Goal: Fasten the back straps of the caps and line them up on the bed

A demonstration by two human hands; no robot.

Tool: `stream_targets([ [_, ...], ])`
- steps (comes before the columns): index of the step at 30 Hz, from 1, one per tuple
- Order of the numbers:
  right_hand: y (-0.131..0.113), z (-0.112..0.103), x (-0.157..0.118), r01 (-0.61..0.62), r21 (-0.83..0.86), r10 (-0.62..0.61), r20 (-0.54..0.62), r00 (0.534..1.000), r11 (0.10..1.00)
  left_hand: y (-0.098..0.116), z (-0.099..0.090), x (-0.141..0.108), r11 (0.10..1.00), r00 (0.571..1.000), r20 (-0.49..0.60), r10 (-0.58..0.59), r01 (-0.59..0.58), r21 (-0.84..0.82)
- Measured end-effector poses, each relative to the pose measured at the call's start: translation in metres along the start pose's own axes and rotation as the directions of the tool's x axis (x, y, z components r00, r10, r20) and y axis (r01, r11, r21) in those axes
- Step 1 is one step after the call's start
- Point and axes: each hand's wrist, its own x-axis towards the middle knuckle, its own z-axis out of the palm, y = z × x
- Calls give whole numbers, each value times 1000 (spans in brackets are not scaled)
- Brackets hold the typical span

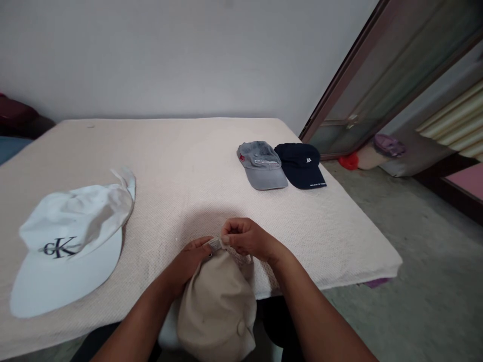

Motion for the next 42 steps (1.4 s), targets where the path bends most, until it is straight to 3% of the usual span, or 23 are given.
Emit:
stream_targets([
  [7, 4, 0, 2, 29, -17, -30, -57, 998, 999, 1, 1, -1, 1000, 1000, -12, 12, -12, 0],
  [13, 0, -1, -1, 11, -21, -12, -11, 1000, 1000, 1, 0, -1, 999, 999, -44, 28, -29, -20],
  [18, 0, 2, 1, 25, -50, -30, -89, 996, 998, 1, 1, -1, 998, 1000, -19, 9, -10, -54],
  [31, 2, 1, 0, 39, -64, -41, -43, 998, 997, -3, -1, -1, 999, 997, -68, 46, -45, 22],
  [42, -1, 3, -2, 15, -58, -17, -42, 999, 998, -5, 0, -1, 1000, 1000, -14, -10, 10, -20],
])
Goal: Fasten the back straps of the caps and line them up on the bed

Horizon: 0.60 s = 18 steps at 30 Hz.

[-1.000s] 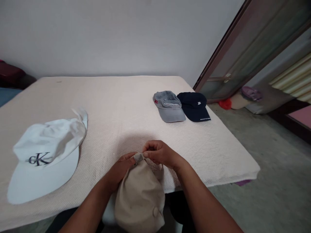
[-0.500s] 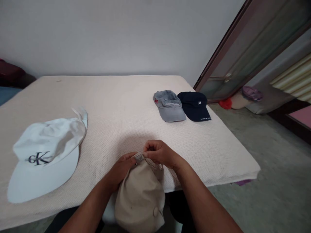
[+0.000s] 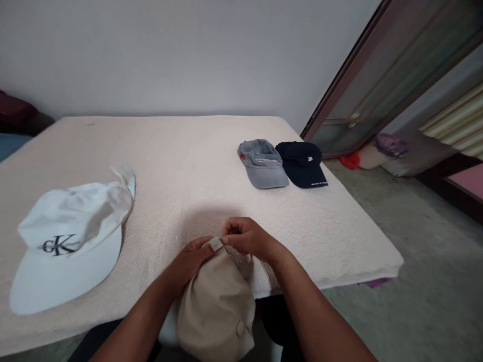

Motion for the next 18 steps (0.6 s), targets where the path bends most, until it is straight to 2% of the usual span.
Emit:
stream_targets([
  [8, 3, -1, 1, -36, 104, 33, 33, 999, 994, 1, 1, 0, 999, 1000, -14, 3, -3, 38],
  [12, 4, 2, 2, -41, 190, 39, 16, 999, 981, 5, 5, -4, 990, 996, -58, 63, -55, 128],
  [18, 4, 5, 1, -63, 262, 41, 87, 995, 963, 9, 8, -6, 982, 996, -38, 79, -72, 177],
])
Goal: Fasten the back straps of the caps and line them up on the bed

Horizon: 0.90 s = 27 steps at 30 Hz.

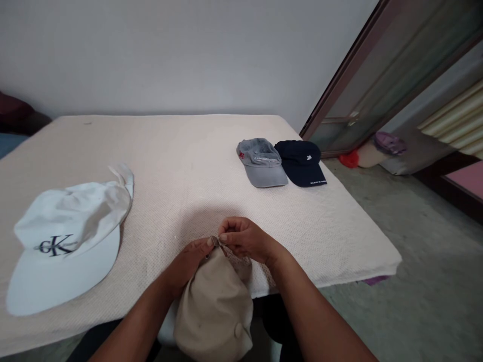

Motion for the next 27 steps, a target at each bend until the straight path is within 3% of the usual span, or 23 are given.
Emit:
stream_targets([
  [6, 5, -3, 3, 5, 2, -5, 22, 1000, 1000, 0, -1, 0, 1000, 996, -93, 1, 1, 24],
  [10, 7, -2, 3, 26, -15, -25, 60, 998, 1000, -5, -5, 0, 1000, 995, -97, -22, 21, -12],
  [13, 6, 1, 3, 37, -61, -35, 28, 999, 997, -6, -5, 0, 1000, 992, -129, -16, 14, -21],
  [17, 7, 7, 7, 94, -168, -103, -48, 993, 981, 3, -3, -5, 979, 980, -179, 81, -44, 200],
  [20, 8, 10, 9, 132, -181, -146, -66, 987, 975, 9, -3, -9, 931, 973, -159, 169, -105, 350],
  [24, 8, 11, 8, 146, -188, -158, -51, 986, 971, 5, -5, -8, 923, 980, -118, 159, -105, 369],
  [27, 6, 10, 8, 133, -212, -149, -60, 987, 968, 1, -6, -6, 942, 980, -148, 135, -81, 327],
])
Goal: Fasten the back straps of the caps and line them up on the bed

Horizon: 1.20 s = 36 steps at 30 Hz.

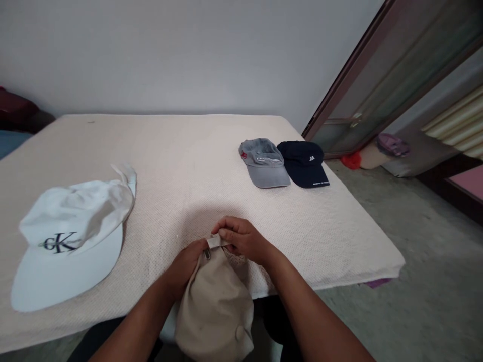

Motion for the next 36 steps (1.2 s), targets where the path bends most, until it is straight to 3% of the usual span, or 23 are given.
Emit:
stream_targets([
  [6, 1, -2, 1, 5, 14, -5, -56, 998, 1000, 8, 2, 1, 996, 997, -52, -49, 45, -73],
  [13, 2, -4, -1, -6, 103, 8, -24, 1000, 995, 10, 3, 2, 996, 999, -4, -51, 50, -80],
  [19, 6, -5, 2, -36, 0, 36, -22, 999, 999, 3, 3, 5, 990, 998, 9, -68, 69, -120],
  [25, 4, -6, 2, -39, 19, 39, -9, 999, 999, 1, 4, 6, 981, 998, 53, -27, 36, -191],
  [32, 1, -8, 2, -87, -46, 89, 47, 995, 995, -1, 6, 4, 898, 971, 224, -88, 175, -405],
  [36, 2, -9, 2, -88, 26, 86, 77, 993, 996, 1, 6, 2, 893, 973, 209, -97, 178, -413],
])
